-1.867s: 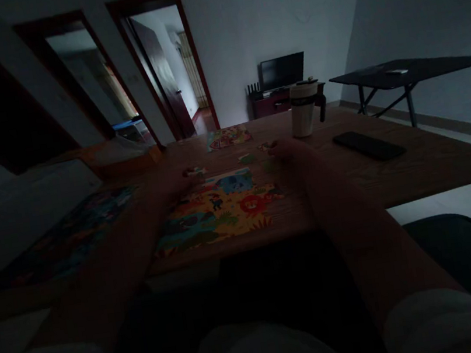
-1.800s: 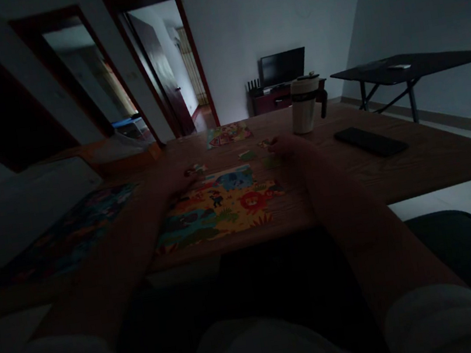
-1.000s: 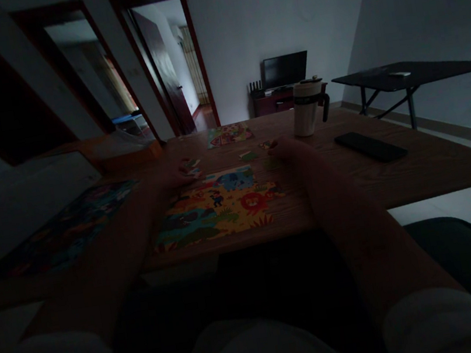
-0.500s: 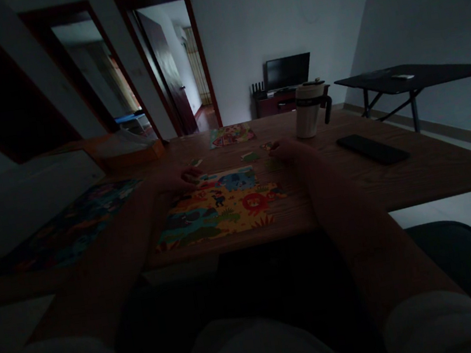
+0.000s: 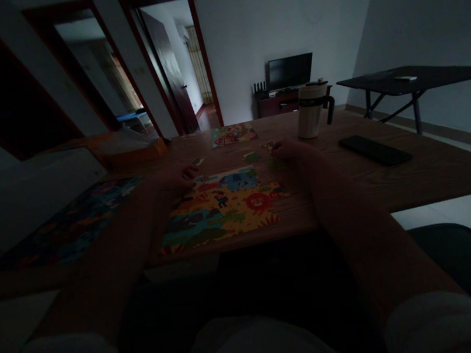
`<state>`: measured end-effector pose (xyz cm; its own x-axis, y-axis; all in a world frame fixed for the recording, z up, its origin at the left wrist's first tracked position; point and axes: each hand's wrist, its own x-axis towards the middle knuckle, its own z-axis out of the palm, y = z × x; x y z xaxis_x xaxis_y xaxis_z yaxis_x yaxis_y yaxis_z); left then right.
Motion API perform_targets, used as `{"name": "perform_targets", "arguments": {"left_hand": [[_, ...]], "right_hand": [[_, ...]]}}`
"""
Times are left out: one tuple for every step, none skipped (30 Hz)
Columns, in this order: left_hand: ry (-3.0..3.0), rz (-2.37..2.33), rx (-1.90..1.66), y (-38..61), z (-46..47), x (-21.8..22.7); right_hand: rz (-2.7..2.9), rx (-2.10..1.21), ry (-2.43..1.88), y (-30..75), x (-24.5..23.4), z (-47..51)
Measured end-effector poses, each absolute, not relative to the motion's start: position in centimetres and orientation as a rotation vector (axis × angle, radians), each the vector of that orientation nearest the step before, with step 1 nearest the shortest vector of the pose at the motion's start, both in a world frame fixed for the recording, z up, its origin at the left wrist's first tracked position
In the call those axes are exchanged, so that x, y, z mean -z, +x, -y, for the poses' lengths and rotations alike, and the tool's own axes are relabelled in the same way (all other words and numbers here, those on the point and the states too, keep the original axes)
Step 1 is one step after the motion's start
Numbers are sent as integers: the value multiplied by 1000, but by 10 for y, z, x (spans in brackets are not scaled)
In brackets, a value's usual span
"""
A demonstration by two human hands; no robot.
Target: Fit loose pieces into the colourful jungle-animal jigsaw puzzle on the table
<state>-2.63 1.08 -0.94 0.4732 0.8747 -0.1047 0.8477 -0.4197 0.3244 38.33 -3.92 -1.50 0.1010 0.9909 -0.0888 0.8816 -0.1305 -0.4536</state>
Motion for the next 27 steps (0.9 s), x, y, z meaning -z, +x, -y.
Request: {"name": "perform_targets", "arguments": {"left_hand": [[2387,-1465,-117,-25,-9,9],[2378,-1474,-121,-25,-7,9],[2373,-1482,-126,-24,-6,8],[2371,-1486,-129,-24,-4,6],[2372,-1486,-138,-24,-3,4],[2372,-1482,-157,-24,-3,1],[2368,-1465,-171,-26,-2,-1],[2360,-1439,-182,-27,-3,-3],[2352,-1406,-187,-29,-4,-5],[2343,-1372,-174,-30,-5,-6],[2339,-1338,-146,-32,-6,-7],[2340,-1312,-111,-33,-7,-7],[2344,-1296,-81,-35,-8,-8],[2348,-1287,-55,-36,-9,-8],[2347,-1277,-27,-37,-9,-9],[2341,-1269,1,-37,-8,-10],[2328,-1259,37,-38,-7,-12],[2311,-1249,80,-37,-4,-14],[2294,-1240,135,-36,-2,-16],[2284,-1237,195,-34,2,-19],[2286,-1240,258,-32,6,-22],[2300,-1249,315,-28,11,-24],[2321,-1263,365,-24,16,-26],[2342,-1285,404,-19,20,-27],[2357,-1309,435,-15,24,-28],[2372,-1326,449,-10,28,-28],[2384,-1336,451,-7,31,-28]], "right_hand": [[1860,-545,-2093,384,15,39],[1864,-551,-2089,384,16,38],[1864,-560,-2087,385,17,37],[1865,-571,-2085,386,17,36],[1865,-577,-2085,387,18,34],[1866,-575,-2085,388,19,33],[1870,-568,-2082,389,19,31],[1878,-564,-2076,389,19,30],[1883,-564,-2073,390,20,30],[1882,-569,-2075,390,20,30],[1881,-575,-2081,390,20,29],[1881,-576,-2089,390,19,29],[1881,-569,-2096,390,19,29],[1881,-558,-2100,390,19,30],[1883,-552,-2096,390,19,29],[1889,-550,-2086,390,19,29],[1895,-545,-2073,390,20,29],[1897,-533,-2066,390,20,29],[1902,-524,-2060,390,20,29],[1909,-519,-2058,390,20,29],[1911,-517,-2062,390,20,30],[1914,-520,-2066,390,19,30],[1915,-532,-2068,390,19,30],[1916,-545,-2069,390,19,31],[1914,-549,-2070,390,18,32],[1906,-541,-2075,389,18,32],[1906,-533,-2077,389,18,33]]}}
